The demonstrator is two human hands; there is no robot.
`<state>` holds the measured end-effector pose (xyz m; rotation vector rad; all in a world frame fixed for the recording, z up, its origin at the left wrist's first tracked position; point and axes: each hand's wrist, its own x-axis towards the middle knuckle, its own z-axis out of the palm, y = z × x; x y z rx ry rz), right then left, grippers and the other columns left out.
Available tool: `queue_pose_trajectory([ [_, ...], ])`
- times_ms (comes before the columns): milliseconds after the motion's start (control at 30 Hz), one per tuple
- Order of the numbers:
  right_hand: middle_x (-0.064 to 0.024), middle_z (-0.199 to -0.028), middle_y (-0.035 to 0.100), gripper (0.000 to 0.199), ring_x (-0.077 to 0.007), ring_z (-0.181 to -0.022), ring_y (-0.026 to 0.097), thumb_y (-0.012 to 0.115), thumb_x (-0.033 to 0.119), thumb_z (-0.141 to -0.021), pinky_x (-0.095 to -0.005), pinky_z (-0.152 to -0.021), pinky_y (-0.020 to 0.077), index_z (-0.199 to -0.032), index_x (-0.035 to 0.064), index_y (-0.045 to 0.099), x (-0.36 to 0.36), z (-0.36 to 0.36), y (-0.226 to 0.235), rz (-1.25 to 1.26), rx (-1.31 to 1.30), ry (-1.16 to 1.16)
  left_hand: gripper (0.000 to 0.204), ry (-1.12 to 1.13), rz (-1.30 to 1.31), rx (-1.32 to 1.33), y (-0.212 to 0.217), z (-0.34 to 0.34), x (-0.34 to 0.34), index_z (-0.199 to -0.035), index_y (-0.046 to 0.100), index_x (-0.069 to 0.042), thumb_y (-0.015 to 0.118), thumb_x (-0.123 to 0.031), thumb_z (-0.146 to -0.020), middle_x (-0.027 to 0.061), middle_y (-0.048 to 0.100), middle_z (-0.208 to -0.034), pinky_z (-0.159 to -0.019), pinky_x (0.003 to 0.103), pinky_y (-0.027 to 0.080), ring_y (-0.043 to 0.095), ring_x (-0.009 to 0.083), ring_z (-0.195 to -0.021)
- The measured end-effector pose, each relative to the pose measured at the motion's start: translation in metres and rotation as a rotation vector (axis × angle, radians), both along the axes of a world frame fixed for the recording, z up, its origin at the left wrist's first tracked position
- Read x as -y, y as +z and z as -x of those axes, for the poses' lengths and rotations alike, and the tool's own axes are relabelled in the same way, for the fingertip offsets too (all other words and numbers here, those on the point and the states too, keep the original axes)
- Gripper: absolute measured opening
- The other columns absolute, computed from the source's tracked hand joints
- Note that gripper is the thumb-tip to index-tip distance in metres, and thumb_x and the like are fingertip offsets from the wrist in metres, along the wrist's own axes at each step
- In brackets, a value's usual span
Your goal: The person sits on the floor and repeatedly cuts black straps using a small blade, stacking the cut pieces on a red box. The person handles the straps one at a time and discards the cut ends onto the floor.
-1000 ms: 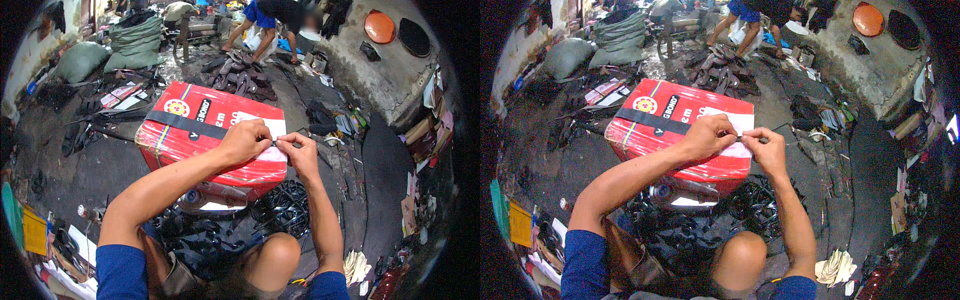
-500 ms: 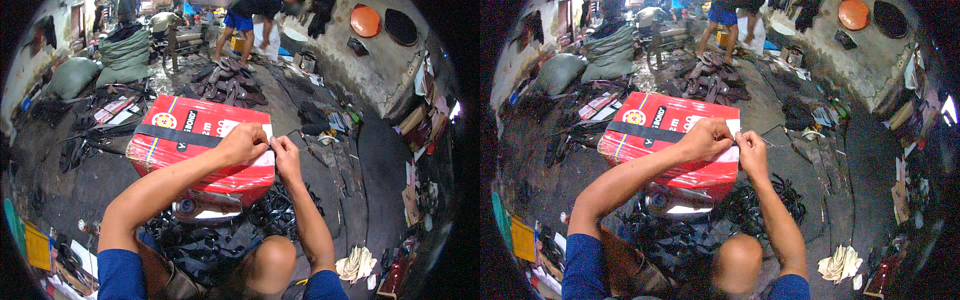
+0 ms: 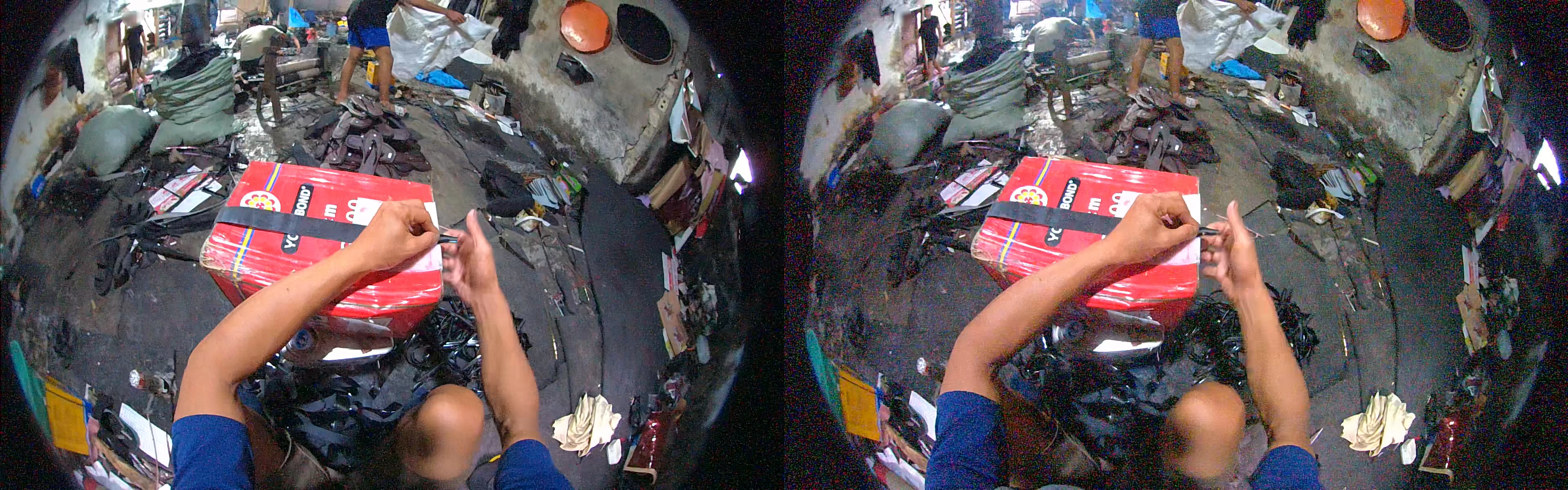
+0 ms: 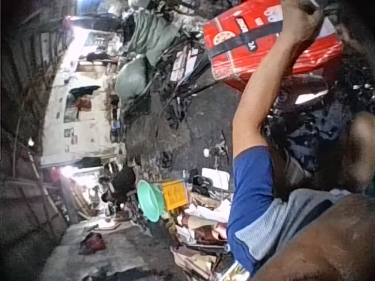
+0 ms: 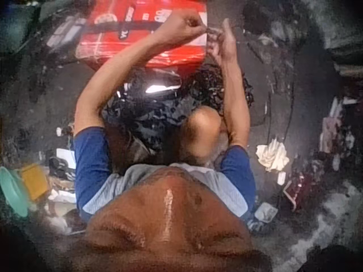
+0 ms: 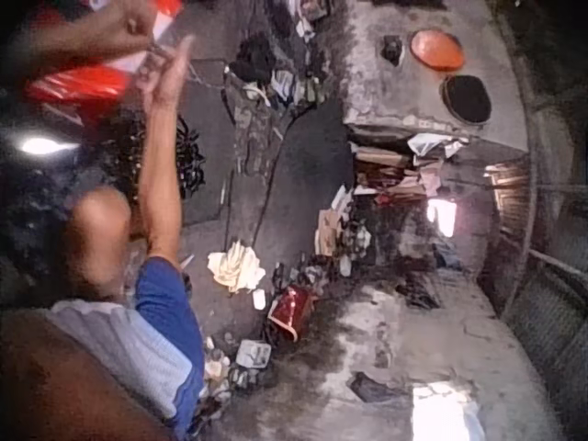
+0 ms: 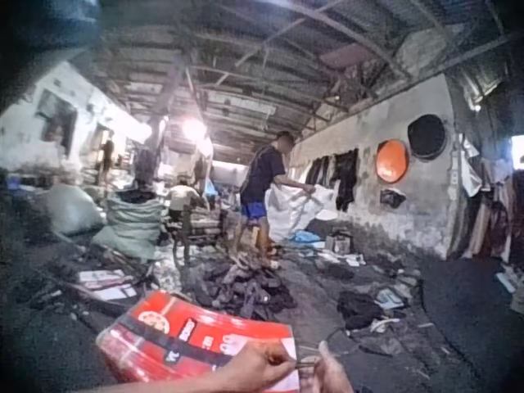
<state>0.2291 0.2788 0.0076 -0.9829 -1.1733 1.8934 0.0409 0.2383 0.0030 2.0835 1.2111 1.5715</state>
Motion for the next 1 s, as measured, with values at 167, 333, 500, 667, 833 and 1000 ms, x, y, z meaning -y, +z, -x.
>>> queue_pose_trajectory([
  [167, -0.0225, -0.082, 0.071, 0.052, -0.0407, -0.08, 0.071, 0.057, 0.049, -0.101, -0.0487, -0.07, 0.0538, -0.088, -0.0008, 0.067, -0.042, 0.021, 0.014, -0.93, 0.835, -0.166, 0.009, -0.022, 0.097, 0.044, 0.002, -0.004, -0.002, -0.082, 0.074, 0.001, 0.075, -0.009, -0.083, 0.0069, 0.069, -0.076, -0.065, 0.031, 0.051, 0.064, 0.0134, -0.071],
  [333, -0.0292, -0.087, 0.07, 0.033, -0.0467, -0.084, 0.069, 0.062, 0.023, -0.099, -0.0504, -0.076, 0.0515, -0.087, -0.0068, 0.067, -0.038, 0.022, -0.016, -0.985, 0.633, -0.276, 0.009, -0.042, 0.16, 0.047, 0.002, 0.0, 0.001, -0.081, 0.074, 0.0, 0.075, -0.008, -0.083, 0.0052, 0.068, -0.077, -0.066, 0.03, 0.05, 0.063, 0.0118, -0.073],
  [500, -0.0285, -0.083, 0.068, 0.035, -0.0444, -0.077, 0.067, 0.062, 0.024, -0.099, -0.0485, -0.071, 0.0501, -0.083, -0.0069, 0.065, -0.042, 0.022, -0.106, -0.899, 0.52, -0.392, 0.007, -0.032, 0.149, 0.003, 0.003, 0.008, 0.002, -0.082, 0.075, 0.0, 0.076, -0.008, -0.084, 0.0054, 0.07, -0.08, -0.066, 0.029, 0.053, 0.065, 0.012, -0.074],
  [667, -0.0275, -0.076, 0.066, 0.037, -0.0434, -0.072, 0.066, 0.062, 0.025, -0.099, -0.0499, -0.067, 0.0479, -0.078, -0.0053, 0.065, -0.047, -0.021, -0.247, -0.834, 0.643, -0.391, 0.009, -0.034, 0.236, 0.034, 0.007, 0.002, -0.003, -0.084, 0.075, 0.0, 0.077, -0.009, -0.085, 0.0055, 0.071, -0.081, -0.067, 0.029, 0.054, 0.066, 0.0112, -0.076],
  [833, -0.0277, -0.075, 0.066, 0.037, -0.0459, -0.073, 0.065, 0.062, 0.027, -0.097, -0.0538, -0.071, 0.0492, -0.078, -0.0047, 0.066, -0.013, -0.038, -0.321, -0.589, 0.834, -0.425, 0.011, -0.023, 0.189, 0.055, 0.004, 0.006, 0.003, -0.084, 0.077, 0.002, 0.078, -0.009, -0.082, 0.0104, 0.073, -0.078, -0.067, 0.031, 0.054, 0.068, 0.0155, -0.071],
  [1000, -0.0264, -0.083, 0.069, 0.032, -0.0445, -0.081, 0.067, 0.057, 0.025, -0.096, -0.0548, -0.077, 0.0526, -0.079, -0.0001, 0.069, -0.025, -0.078, -0.41, -0.912, 1.301, -0.117, 0.008, -0.046, 0.167, 0.014, 0.002, 0.001, -0.006, -0.086, 0.076, -0.001, 0.076, -0.009, -0.086, 0.0055, 0.073, -0.086, -0.071, 0.03, 0.056, 0.068, 0.0127, -0.08],
])
